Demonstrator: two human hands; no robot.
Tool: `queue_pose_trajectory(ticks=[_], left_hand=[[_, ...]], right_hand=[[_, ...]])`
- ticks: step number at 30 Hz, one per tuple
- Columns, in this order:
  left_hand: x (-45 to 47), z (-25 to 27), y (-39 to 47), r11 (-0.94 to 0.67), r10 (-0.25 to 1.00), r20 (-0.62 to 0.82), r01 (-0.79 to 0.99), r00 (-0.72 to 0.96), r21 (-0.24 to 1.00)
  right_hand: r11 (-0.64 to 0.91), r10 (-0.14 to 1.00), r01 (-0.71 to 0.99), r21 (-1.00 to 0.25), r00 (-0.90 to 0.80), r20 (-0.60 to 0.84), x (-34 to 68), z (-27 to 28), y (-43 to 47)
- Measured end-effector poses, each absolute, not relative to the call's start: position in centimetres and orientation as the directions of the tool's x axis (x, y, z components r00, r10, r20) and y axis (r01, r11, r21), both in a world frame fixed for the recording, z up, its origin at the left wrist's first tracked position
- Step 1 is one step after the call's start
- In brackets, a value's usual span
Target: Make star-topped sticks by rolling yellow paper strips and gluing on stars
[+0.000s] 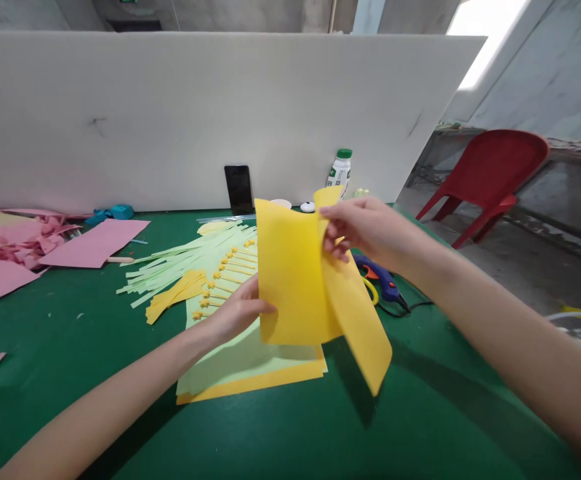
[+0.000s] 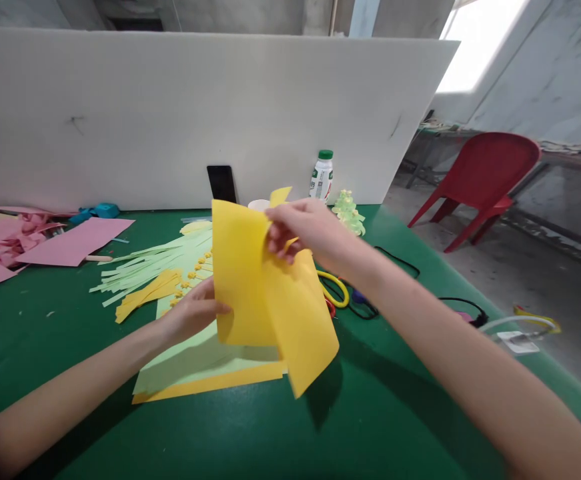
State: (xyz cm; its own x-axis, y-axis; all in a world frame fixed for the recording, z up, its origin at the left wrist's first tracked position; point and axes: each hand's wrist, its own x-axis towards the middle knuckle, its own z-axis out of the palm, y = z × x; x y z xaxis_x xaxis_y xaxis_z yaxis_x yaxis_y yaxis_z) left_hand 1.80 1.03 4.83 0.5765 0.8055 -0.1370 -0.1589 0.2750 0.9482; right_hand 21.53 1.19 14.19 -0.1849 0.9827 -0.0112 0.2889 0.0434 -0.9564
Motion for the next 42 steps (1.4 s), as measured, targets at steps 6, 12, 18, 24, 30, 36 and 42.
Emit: queue_pose_trajectory(ticks=[6,12,18,24,30,36,42], left_hand=[[1.9,5.0,-1.7,0.216,0.828,-0.116,-0.121,0.549,0.969],[-0.1,3.1,-3.4,0.497,0.756,-0.383,-0.083,0.531,0.864],[-2.5,1.8,-4.1,0.313,0.483,-0.486,0.374,0.729,0.873],[-2.3,1.4,-3.7,0.126,0.441,-0.481,0.478,0.758,0.869],[-2.6,1.1,-3.6,0.036,0.426,-0.449,0.481,0.785,0.876],[-2.7,1.0,-3.5,-0.013,0.429,-0.416,0.466,0.802,0.885],[-2.7,1.0,-3.3,-0.016,0.433,-0.425,0.478,0.795,0.878]], right_hand=[[0.065,0.885,0.241,-0.968,-0.463,-0.056,16.6,11.3,-0.9],[0.240,0.892,0.427,-0.872,-0.451,0.025,18.7,11.8,0.0],[0.281,0.959,0.900,-0.332,-0.278,0.057,21.6,8.0,5.4],[0.360,0.923,0.933,0.012,-0.354,-0.150,21.7,3.3,8.6],[0.361,0.927,0.916,0.175,-0.331,-0.177,21.3,2.7,10.2],[0.364,0.919,0.911,0.193,-0.316,-0.237,20.9,2.7,12.2],[0.307,0.917,0.929,0.205,-0.231,-0.326,19.8,3.8,12.4]])
